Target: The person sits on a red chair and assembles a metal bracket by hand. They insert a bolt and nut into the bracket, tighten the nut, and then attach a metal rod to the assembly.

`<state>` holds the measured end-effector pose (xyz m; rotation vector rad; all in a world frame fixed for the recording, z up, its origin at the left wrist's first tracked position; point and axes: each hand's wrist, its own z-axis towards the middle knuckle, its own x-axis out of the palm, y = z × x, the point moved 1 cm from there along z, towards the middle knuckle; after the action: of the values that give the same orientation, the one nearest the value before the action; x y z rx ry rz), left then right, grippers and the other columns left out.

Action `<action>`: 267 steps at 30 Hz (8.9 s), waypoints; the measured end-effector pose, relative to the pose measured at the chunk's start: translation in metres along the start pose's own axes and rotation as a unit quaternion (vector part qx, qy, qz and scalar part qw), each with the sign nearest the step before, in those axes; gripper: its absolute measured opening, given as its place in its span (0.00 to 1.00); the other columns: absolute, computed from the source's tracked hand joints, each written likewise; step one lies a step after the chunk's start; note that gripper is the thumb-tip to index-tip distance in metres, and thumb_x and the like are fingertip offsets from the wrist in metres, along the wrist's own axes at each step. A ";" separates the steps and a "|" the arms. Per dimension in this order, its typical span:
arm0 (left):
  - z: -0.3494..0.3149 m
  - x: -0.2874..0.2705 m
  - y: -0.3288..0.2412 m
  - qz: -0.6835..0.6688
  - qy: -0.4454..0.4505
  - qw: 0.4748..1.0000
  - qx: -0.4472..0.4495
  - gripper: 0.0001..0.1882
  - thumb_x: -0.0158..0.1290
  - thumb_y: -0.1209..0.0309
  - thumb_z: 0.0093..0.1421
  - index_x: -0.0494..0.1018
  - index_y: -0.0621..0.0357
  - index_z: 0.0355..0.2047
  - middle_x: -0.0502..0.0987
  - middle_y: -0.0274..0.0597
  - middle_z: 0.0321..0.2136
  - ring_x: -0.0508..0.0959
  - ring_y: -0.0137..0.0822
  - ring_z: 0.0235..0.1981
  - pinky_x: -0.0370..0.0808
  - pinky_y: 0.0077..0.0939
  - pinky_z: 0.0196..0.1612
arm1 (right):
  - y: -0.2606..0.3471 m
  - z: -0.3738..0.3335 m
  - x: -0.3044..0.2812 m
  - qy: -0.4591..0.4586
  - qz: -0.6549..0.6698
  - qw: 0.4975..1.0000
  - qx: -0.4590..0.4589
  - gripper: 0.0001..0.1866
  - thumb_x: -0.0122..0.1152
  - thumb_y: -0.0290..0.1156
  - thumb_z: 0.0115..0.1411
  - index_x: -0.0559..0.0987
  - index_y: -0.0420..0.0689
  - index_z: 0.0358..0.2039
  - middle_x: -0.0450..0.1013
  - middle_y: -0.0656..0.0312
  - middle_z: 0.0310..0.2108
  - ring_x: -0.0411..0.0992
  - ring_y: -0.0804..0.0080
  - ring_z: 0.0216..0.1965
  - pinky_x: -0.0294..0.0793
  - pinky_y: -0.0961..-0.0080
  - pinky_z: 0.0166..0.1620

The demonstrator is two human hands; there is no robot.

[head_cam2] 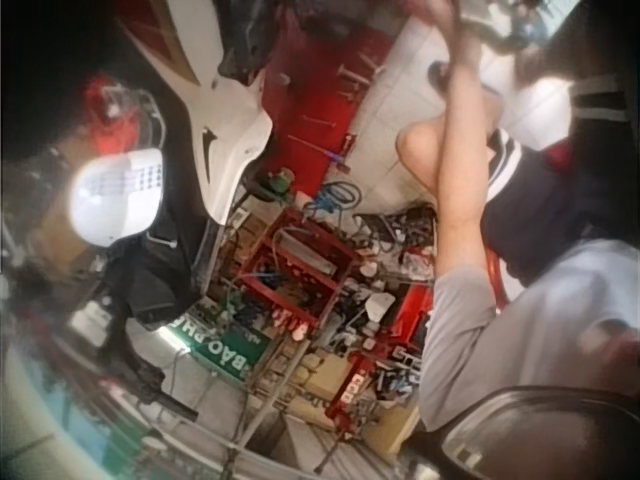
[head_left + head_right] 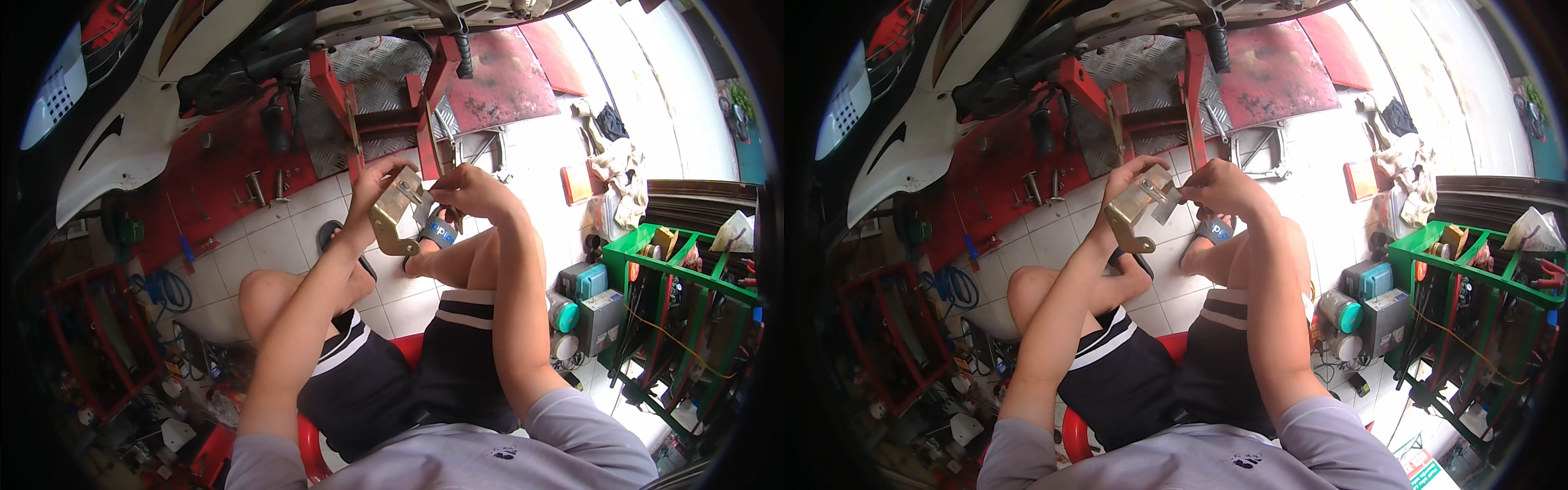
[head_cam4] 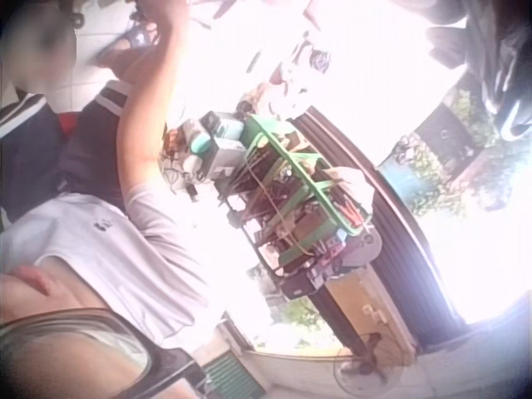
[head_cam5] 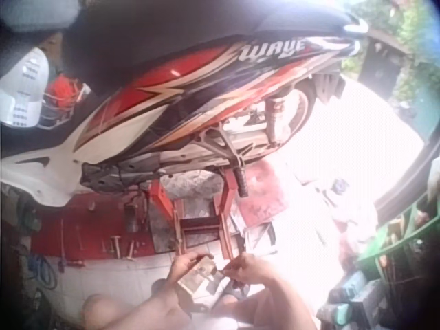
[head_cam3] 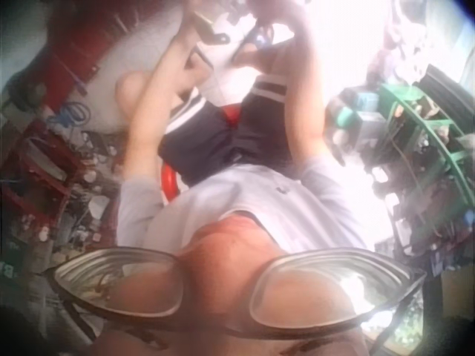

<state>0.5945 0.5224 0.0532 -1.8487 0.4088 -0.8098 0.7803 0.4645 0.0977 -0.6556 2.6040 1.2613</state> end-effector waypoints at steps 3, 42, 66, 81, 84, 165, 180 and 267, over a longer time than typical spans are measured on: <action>0.000 -0.018 0.023 -0.062 -0.002 0.998 -0.012 0.13 0.54 0.74 0.58 0.71 0.62 0.44 0.76 0.39 0.39 0.77 0.28 0.39 0.77 0.22 0.40 | 0.005 0.003 0.005 -0.014 0.018 1.000 0.017 0.09 0.61 0.29 0.56 0.83 0.38 0.33 0.77 0.60 0.20 0.74 0.77 0.20 0.75 0.78 0.27; -0.085 0.037 -0.067 0.529 -0.107 0.783 0.309 0.17 0.57 0.80 0.45 0.80 0.53 0.37 0.72 0.35 0.28 0.75 0.36 0.30 0.73 0.32 0.31 | -0.016 -0.022 0.029 0.014 0.675 0.737 -0.013 0.10 0.46 0.32 0.65 0.74 0.40 0.36 0.67 0.69 0.26 0.61 0.83 0.24 0.60 0.84 0.27; -0.108 0.086 -0.022 0.629 -0.133 0.699 0.312 0.21 0.62 0.73 0.42 0.78 0.53 0.41 0.70 0.33 0.30 0.72 0.34 0.33 0.73 0.29 0.30 | -0.026 -0.003 0.043 0.031 0.709 0.704 0.024 0.08 0.40 0.34 0.59 0.65 0.44 0.28 0.56 0.68 0.15 0.51 0.81 0.13 0.52 0.81 0.16; -0.105 0.081 -0.021 0.671 -0.133 0.670 0.289 0.18 0.54 0.75 0.46 0.78 0.56 0.40 0.71 0.34 0.31 0.71 0.33 0.34 0.73 0.26 0.30 | -0.023 -0.001 0.044 0.033 0.692 0.721 0.013 0.08 0.41 0.33 0.58 0.64 0.42 0.28 0.52 0.71 0.17 0.50 0.81 0.18 0.49 0.83 0.22; -0.103 0.079 -0.020 0.677 -0.119 0.664 0.294 0.17 0.53 0.75 0.46 0.78 0.56 0.40 0.72 0.34 0.31 0.72 0.33 0.35 0.73 0.25 0.30 | -0.025 -0.001 0.043 0.028 0.673 0.739 0.007 0.08 0.42 0.33 0.59 0.65 0.44 0.28 0.53 0.71 0.16 0.50 0.81 0.18 0.48 0.82 0.21; -0.077 0.049 -0.015 0.714 -0.120 0.665 0.182 0.35 0.68 0.65 0.31 0.76 0.57 0.45 0.75 0.34 0.32 0.73 0.31 0.39 0.64 0.29 0.43 | -0.018 -0.007 0.052 -0.029 0.624 0.781 0.000 0.10 0.48 0.36 0.64 0.69 0.45 0.28 0.56 0.71 0.14 0.52 0.82 0.15 0.50 0.83 0.19; -0.073 0.044 -0.007 0.617 -0.128 0.750 0.203 0.25 0.65 0.69 0.40 0.78 0.51 0.43 0.75 0.34 0.34 0.75 0.34 0.40 0.63 0.34 0.48 | -0.020 -0.007 0.051 -0.061 0.611 0.789 -0.011 0.11 0.49 0.36 0.65 0.69 0.43 0.29 0.61 0.70 0.15 0.54 0.81 0.15 0.51 0.82 0.19; 0.011 0.081 -0.075 0.234 0.077 0.966 -0.081 0.10 0.60 0.68 0.57 0.80 0.59 0.38 0.73 0.23 0.22 0.63 0.15 0.20 0.55 0.12 0.21 | 0.003 -0.013 0.063 -0.106 0.779 0.613 -0.076 0.15 0.41 0.26 0.60 0.78 0.34 0.37 0.70 0.59 0.24 0.66 0.73 0.21 0.66 0.75 0.22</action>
<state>0.6534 0.5114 0.1469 -1.7377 0.9954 -0.6057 0.7233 0.4369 0.0867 2.1153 2.4106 1.5099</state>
